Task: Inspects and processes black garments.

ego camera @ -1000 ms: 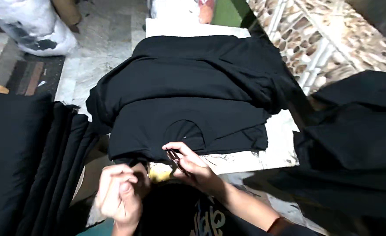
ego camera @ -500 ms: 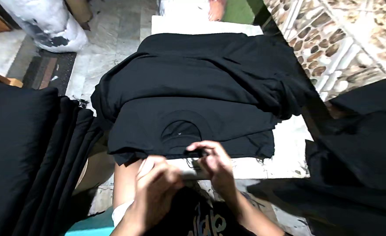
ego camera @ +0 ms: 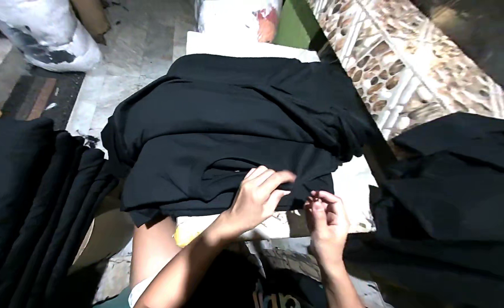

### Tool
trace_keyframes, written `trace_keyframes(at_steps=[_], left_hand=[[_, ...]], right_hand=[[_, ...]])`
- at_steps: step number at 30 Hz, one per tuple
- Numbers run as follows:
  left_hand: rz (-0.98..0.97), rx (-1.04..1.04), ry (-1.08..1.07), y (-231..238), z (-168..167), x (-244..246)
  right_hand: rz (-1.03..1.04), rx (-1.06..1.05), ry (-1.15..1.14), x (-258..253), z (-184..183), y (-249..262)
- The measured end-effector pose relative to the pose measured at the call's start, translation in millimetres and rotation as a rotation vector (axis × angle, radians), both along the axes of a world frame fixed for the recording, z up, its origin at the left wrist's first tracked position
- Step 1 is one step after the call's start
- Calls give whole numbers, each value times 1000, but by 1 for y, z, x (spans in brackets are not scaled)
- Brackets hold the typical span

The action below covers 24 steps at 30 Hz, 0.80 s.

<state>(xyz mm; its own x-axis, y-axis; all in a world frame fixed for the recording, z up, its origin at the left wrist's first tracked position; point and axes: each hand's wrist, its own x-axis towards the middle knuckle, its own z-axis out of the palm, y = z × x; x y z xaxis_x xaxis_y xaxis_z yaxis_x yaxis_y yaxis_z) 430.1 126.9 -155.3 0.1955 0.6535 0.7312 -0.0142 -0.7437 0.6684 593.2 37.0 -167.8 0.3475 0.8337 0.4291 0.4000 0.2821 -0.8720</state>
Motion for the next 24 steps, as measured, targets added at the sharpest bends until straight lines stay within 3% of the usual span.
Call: trace_keyframes(at_steps=[2,5,11,15,17,19,21,22,24], left_hand=[[-57,-76,-109,0,0,-3],[-165,-215,-104,-9,2,-13],[-155,-168,9,-16,0,-21],[-114,-126,103,-18,-1,-24],[72,64,318,-28,-3,-19],[243,288,621,-43,-7,-10],[327,322,700,-47,-15,-8],[381,286,658,-45,-19,-10],[453,148,540,-39,-17,-19]], right_hand=[[33,46,-121,-4,-4,1],[37,136,-417,-4,-6,1],[-55,271,-846,-16,4,14],[-126,198,-772,-10,18,23],[-95,88,-670,-12,26,27],[-61,-159,-732,-22,36,33],[57,-479,-781,-33,47,42],[80,-495,-764,-35,48,46],[48,-290,-566,-36,36,47]])
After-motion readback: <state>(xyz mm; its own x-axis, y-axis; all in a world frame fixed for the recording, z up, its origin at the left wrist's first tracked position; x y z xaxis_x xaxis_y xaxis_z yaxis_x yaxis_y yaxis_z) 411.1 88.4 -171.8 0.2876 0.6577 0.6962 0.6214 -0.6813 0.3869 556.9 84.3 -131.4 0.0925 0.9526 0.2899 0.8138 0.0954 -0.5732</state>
